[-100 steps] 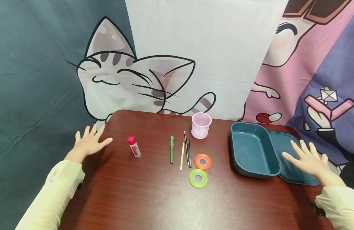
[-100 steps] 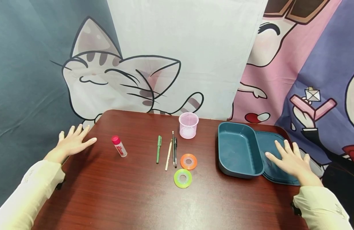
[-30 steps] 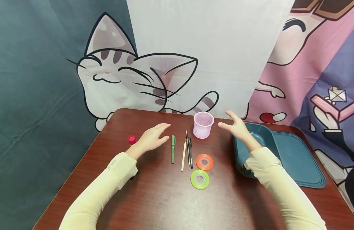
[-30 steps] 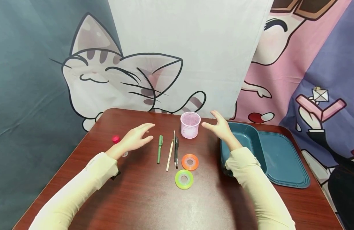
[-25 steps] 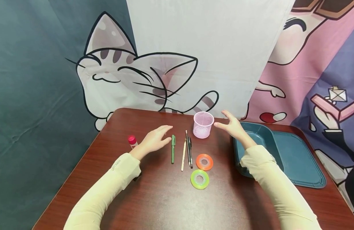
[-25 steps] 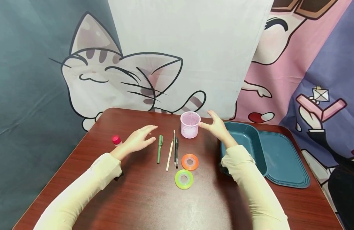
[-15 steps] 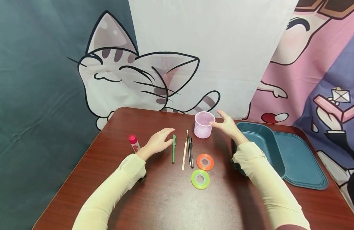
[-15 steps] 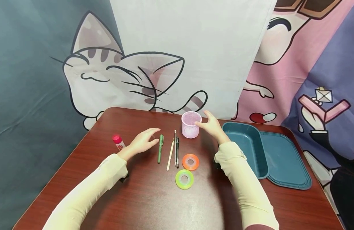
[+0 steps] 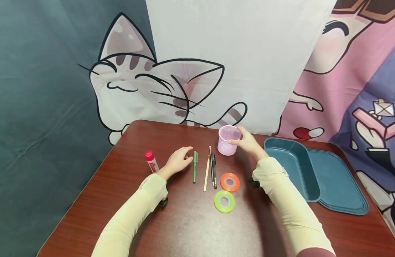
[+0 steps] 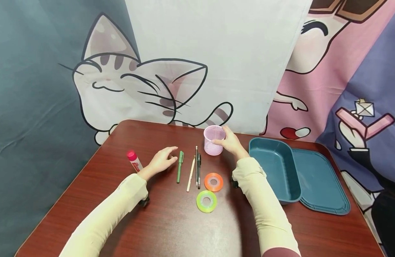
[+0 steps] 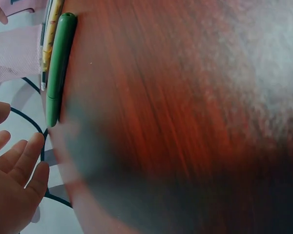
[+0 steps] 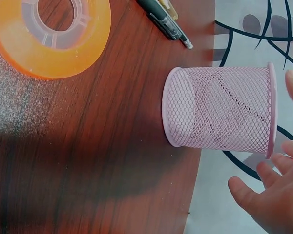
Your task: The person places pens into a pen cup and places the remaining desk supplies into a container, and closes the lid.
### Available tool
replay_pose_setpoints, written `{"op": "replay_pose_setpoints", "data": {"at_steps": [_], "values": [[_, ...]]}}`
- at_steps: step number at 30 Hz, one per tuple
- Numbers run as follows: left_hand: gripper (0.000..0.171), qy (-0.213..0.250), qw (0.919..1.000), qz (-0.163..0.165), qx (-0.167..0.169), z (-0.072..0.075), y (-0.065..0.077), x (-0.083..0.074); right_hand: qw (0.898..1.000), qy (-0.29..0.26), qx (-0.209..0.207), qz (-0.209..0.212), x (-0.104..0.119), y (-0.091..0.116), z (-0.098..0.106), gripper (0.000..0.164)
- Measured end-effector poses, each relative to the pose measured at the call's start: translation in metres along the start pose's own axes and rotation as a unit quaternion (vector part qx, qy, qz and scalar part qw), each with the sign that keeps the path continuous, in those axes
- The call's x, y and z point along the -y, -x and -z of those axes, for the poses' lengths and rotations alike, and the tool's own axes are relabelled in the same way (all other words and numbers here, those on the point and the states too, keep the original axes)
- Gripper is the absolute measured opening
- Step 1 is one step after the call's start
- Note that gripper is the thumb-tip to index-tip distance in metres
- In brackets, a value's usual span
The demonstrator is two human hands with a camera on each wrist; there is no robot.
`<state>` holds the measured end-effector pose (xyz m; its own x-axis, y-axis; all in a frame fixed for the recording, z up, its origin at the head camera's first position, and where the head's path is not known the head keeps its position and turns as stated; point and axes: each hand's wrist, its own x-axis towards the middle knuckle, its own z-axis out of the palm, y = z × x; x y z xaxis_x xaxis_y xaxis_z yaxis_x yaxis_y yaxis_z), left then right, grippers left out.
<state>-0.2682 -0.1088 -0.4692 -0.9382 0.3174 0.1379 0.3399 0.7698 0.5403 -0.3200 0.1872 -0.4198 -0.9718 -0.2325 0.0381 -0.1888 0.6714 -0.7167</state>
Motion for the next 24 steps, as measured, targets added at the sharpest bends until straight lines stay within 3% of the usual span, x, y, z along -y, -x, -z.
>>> {"op": "replay_pose_setpoints", "data": {"at_steps": [15,24], "values": [[0.043,0.022,0.9994,0.026,0.002,-0.014,-0.008,-0.001,0.999,-0.027,-0.01,-0.014,-0.003,-0.004,-0.003,0.076],[0.042,0.02,0.9988,0.044,-0.008,-0.02,-0.013,-0.001,1.0,-0.005,-0.018,0.0,-0.002,-0.003,-0.001,0.071]]}}
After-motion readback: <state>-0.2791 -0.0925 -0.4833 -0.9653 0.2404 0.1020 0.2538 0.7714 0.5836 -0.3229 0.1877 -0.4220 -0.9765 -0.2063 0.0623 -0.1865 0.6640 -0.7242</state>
